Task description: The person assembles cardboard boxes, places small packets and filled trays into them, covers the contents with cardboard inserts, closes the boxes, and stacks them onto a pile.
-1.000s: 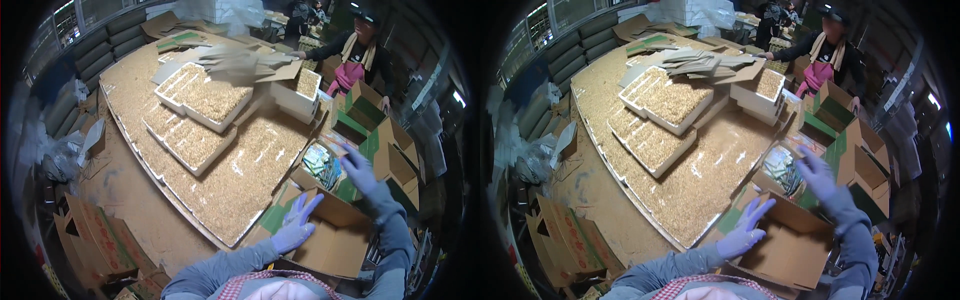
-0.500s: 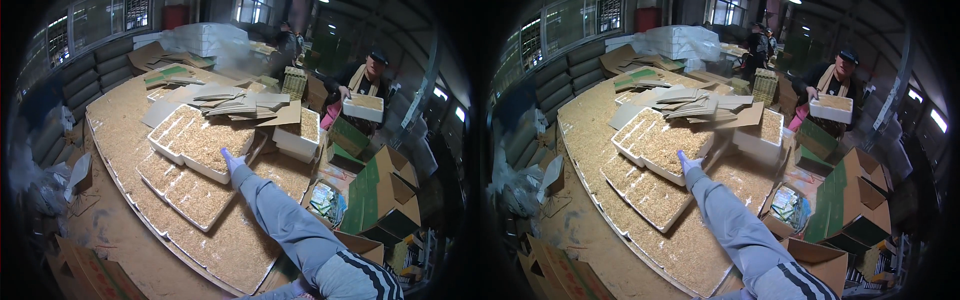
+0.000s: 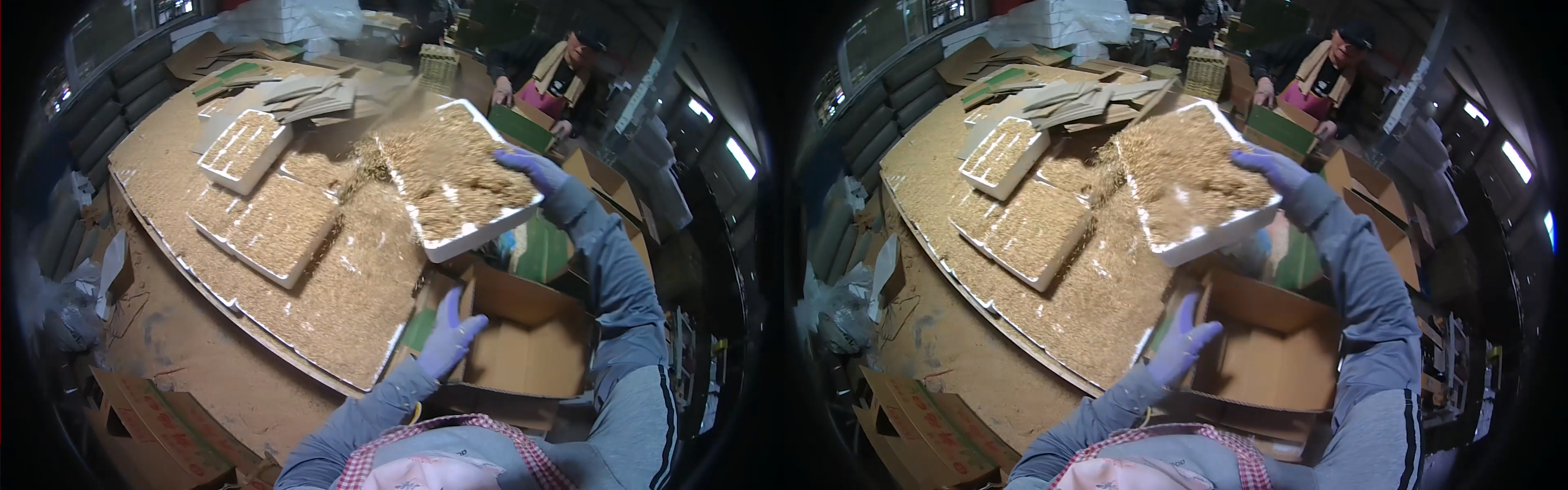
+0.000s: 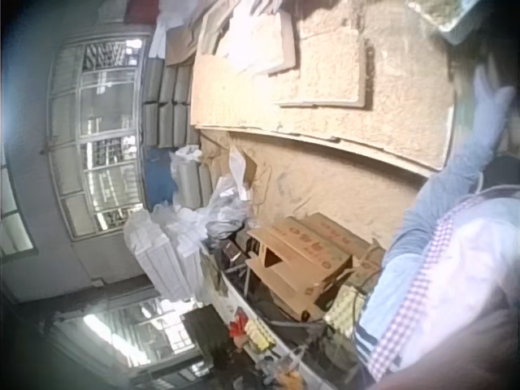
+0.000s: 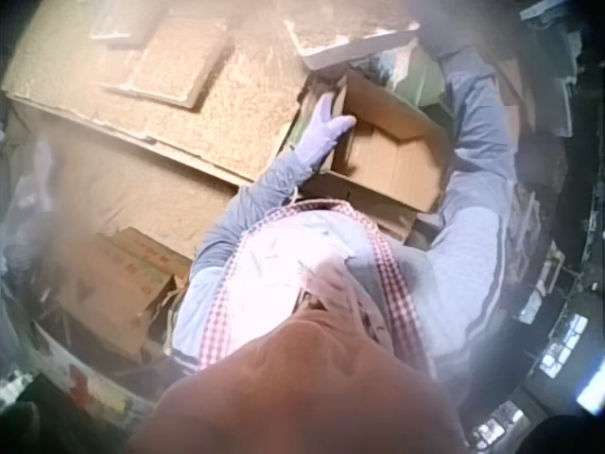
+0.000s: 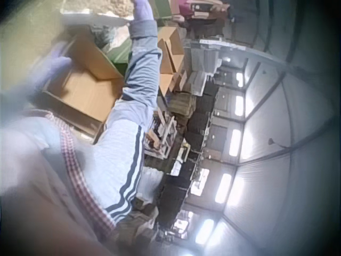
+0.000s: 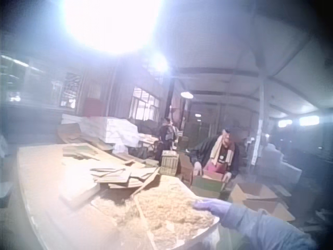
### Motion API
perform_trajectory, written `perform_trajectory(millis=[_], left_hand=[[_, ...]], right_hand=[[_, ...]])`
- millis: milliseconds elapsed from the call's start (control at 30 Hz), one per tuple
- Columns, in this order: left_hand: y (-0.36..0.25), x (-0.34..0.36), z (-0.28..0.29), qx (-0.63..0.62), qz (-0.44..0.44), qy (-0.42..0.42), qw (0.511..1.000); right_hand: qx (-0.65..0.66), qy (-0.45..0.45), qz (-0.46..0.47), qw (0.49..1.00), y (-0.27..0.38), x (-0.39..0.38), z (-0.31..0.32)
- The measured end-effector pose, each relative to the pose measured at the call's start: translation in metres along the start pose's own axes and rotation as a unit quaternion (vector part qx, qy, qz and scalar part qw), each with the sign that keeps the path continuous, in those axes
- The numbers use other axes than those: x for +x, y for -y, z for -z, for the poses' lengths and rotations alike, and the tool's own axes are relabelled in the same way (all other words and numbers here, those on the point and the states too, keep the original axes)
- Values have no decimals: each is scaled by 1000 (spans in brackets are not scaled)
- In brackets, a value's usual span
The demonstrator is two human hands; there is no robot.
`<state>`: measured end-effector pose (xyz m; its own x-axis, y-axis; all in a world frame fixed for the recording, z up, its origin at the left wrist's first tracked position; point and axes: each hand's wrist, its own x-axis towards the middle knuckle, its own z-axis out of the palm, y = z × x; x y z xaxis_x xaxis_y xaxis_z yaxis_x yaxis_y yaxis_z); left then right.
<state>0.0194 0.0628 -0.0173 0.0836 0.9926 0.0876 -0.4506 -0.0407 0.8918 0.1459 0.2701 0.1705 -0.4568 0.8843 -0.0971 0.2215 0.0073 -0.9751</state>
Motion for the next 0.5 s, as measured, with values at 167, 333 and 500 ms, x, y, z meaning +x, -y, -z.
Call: perform_trajectory(millis=[167,333,500], left_hand=[[-22,3,12,-26,84,11,996],[-12,15,18,-76,49,54,994],[-35,-13,6,-16,39,-51,998]], right_hand=[[41,-26,-30,998,35,-146,60],[-162,80,-176,968,40,-209,104],[-179,303,-248,902,0,-179,49]])
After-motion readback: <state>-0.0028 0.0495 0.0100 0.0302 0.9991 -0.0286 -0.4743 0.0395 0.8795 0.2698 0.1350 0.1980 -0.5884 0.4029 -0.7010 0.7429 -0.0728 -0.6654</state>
